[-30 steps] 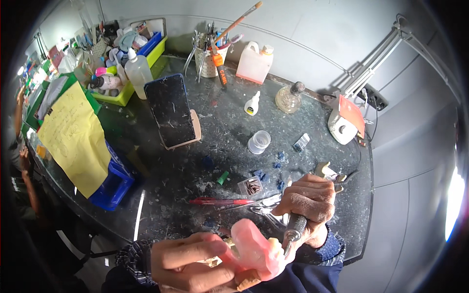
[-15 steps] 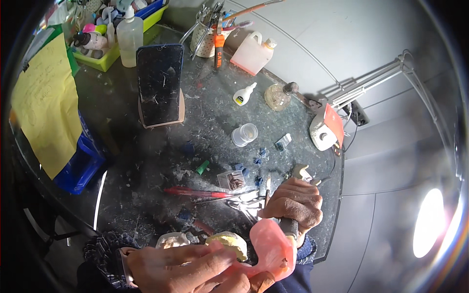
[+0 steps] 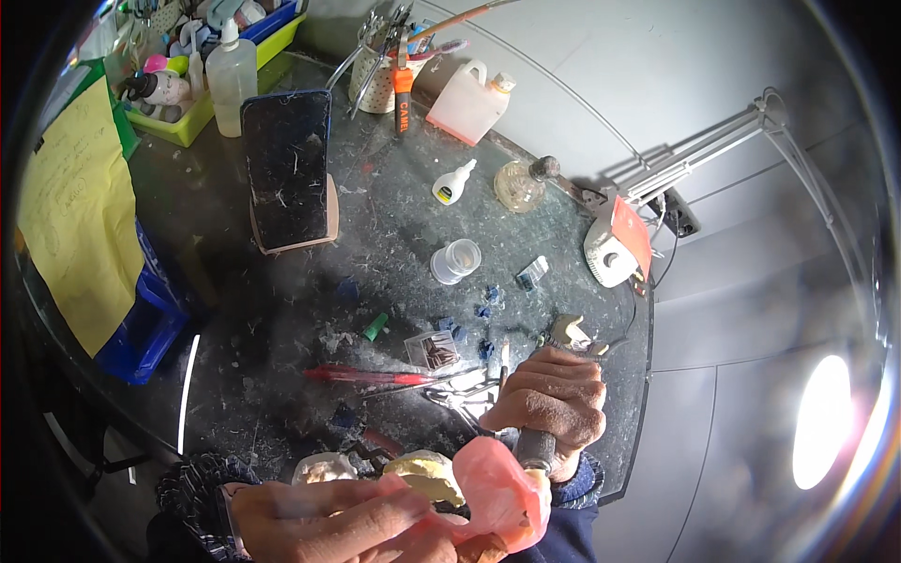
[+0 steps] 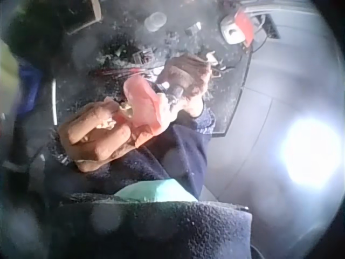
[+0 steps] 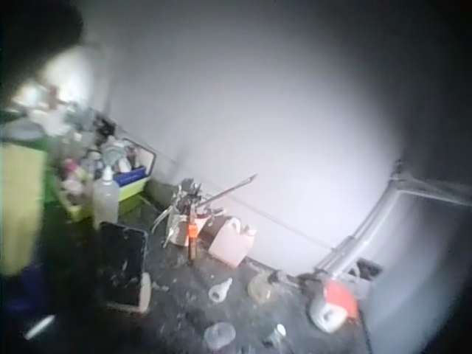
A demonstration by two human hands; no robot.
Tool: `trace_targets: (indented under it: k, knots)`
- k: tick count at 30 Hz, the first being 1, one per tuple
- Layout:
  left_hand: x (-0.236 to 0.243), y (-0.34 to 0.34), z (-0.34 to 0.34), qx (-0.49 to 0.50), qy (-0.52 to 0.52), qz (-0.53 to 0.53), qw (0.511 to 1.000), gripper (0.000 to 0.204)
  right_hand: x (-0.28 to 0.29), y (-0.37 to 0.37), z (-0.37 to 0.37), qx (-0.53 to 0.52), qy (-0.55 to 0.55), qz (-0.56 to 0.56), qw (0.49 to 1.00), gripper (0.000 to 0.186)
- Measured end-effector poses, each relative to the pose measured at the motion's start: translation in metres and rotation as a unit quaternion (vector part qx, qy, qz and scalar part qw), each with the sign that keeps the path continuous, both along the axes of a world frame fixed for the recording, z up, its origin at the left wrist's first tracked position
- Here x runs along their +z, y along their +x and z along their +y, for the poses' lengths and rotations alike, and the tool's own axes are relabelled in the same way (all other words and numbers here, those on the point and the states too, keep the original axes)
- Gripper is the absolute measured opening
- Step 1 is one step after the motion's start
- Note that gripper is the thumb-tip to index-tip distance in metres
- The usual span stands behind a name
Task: The person grinds a denture using a rotary tool, mounts it onto a dental cast to mark it with a pencil, trims around the edges with a carving blade, and grinds the denture again with the rotary tool.
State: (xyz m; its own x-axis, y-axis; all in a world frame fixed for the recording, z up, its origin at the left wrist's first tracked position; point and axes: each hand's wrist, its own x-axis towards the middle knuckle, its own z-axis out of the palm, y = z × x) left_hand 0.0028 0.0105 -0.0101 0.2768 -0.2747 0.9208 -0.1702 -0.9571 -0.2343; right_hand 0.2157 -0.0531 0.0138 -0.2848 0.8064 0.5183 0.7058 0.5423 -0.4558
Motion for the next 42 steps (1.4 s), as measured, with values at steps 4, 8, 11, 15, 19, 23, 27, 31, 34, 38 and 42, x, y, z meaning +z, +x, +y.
trace_targets:
  k: [4, 8, 11, 15, 19, 23, 27, 31, 34, 38, 42]
  knots:
    - [0.001, -0.003, -0.006, 0.021, -0.019, 0.005, 1.0, 0.021, 0.003, -0.001, 0.0, -0.011, 0.016, -0.004, 1.0, 0.028]
    - [0.001, -0.004, -0.013, 0.031, -0.039, 0.038, 0.998, 0.029, 0.003, -0.002, -0.001, -0.025, 0.017, -0.006, 1.0, 0.029]
    - [0.001, -0.005, -0.013, 0.056, -0.045, 0.047, 0.996, 0.03, 0.003, 0.002, 0.001, -0.013, 0.009, -0.012, 1.0, 0.029]
    - [0.007, -0.016, -0.01, 0.071, -0.047, 0.072, 0.994, 0.023, -0.002, 0.008, 0.008, -0.019, 0.005, 0.032, 0.999, 0.05]
    - [0.003, 0.0, -0.016, 0.086, -0.069, 0.004, 0.994, 0.027, 0.011, 0.016, 0.001, -0.008, -0.022, 0.153, 0.988, 0.081]
    - [0.003, -0.001, -0.031, 0.141, -0.223, 0.094, 0.96, 0.013, 0.027, -0.01, -0.014, 0.062, -0.133, 0.219, 0.965, 0.056]
    - [-0.006, -0.008, -0.024, 0.146, -0.238, 0.144, 0.949, 0.013, 0.023, -0.019, -0.008, 0.021, -0.245, 0.235, 0.94, 0.037]
    - [-0.01, -0.005, -0.017, -0.034, -0.383, 0.029, 0.923, 0.051, 0.03, -0.023, -0.029, -0.061, -0.363, 0.456, 0.81, 0.035]
    - [0.019, -0.003, -0.024, -0.241, -0.819, 0.061, 0.518, 0.091, 0.026, 0.0, -0.019, 0.036, -0.247, 0.29, 0.924, 0.042]
    - [0.018, -0.003, -0.022, -0.374, -0.85, 0.198, 0.313, 0.09, 0.022, -0.005, -0.012, 0.077, -0.198, 0.256, 0.943, 0.051]
    - [0.018, -0.005, -0.026, -0.391, -0.849, 0.187, 0.303, 0.082, 0.032, 0.003, -0.02, 0.088, -0.226, 0.233, 0.942, 0.056]
